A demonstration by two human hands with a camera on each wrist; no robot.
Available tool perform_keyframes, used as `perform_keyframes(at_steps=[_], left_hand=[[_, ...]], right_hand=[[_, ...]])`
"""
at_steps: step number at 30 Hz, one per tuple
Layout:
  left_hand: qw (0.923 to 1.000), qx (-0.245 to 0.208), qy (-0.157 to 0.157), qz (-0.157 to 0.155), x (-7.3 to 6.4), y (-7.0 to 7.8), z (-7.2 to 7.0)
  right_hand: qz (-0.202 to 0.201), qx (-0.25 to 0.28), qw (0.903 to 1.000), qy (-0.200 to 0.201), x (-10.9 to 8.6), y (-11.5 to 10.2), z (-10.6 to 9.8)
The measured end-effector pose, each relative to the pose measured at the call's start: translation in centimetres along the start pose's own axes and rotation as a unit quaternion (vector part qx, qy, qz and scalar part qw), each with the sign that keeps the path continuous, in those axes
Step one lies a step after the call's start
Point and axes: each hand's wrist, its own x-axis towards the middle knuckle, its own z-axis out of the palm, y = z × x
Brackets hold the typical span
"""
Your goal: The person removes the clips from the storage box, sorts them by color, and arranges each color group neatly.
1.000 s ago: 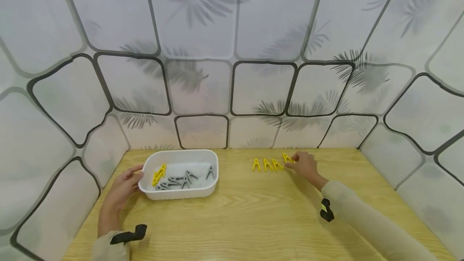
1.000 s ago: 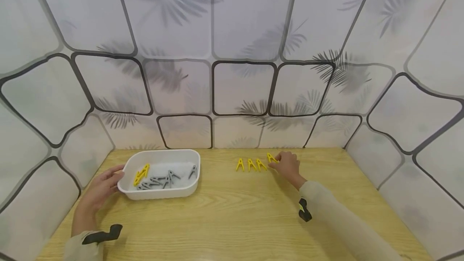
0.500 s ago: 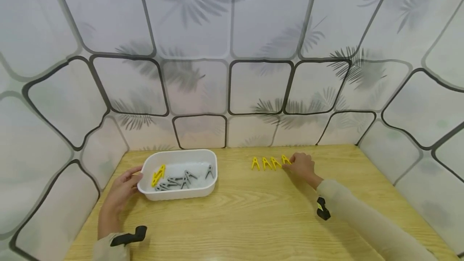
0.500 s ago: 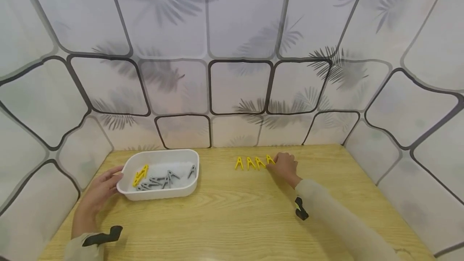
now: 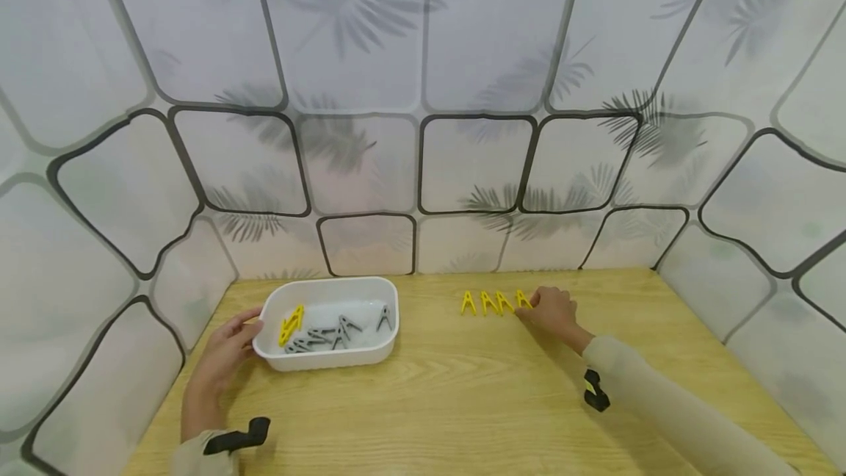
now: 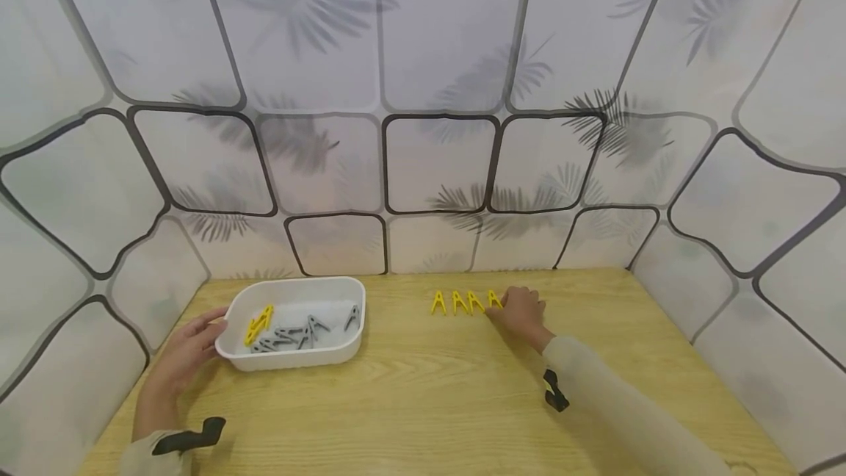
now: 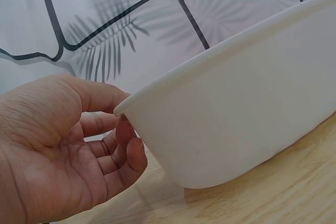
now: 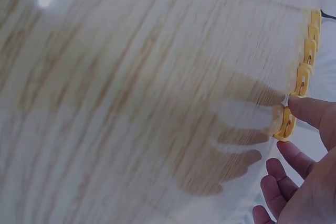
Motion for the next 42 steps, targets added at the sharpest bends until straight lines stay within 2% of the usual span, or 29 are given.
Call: perform_keyframes(at_steps=[10,17,28,35,42], left_hand=[[0.9999,-0.007,0.004,0.006,-0.3,0.0,0.0],[1.0,-0.002,0.005,0.004,-0.3,0.1,0.0],[1.0,-0.006,0.002,0.006,0.0,-0.1,-0.1],[1.0,-0.005,0.006,0.004,-0.2,-0.4,0.2],[0.9999,-0.004,0.006,0.007,0.0,-0.1,0.1]], right_hand=[[-0.01,-0.009,0.9999,-0.008,-0.1,-0.6,-0.2],[0.0,-0.013,0.9998,-0.014,-0.2,-0.9,-0.2],[0.001,-0.03,0.9986,-0.044,0.4,-0.5,-0.4],[-0.018,-0.019,0.9986,-0.046,0.3,-1.0,-0.4],[-0.059,0.01,0.9978,-0.026,1.8,-3.6,-1.0]])
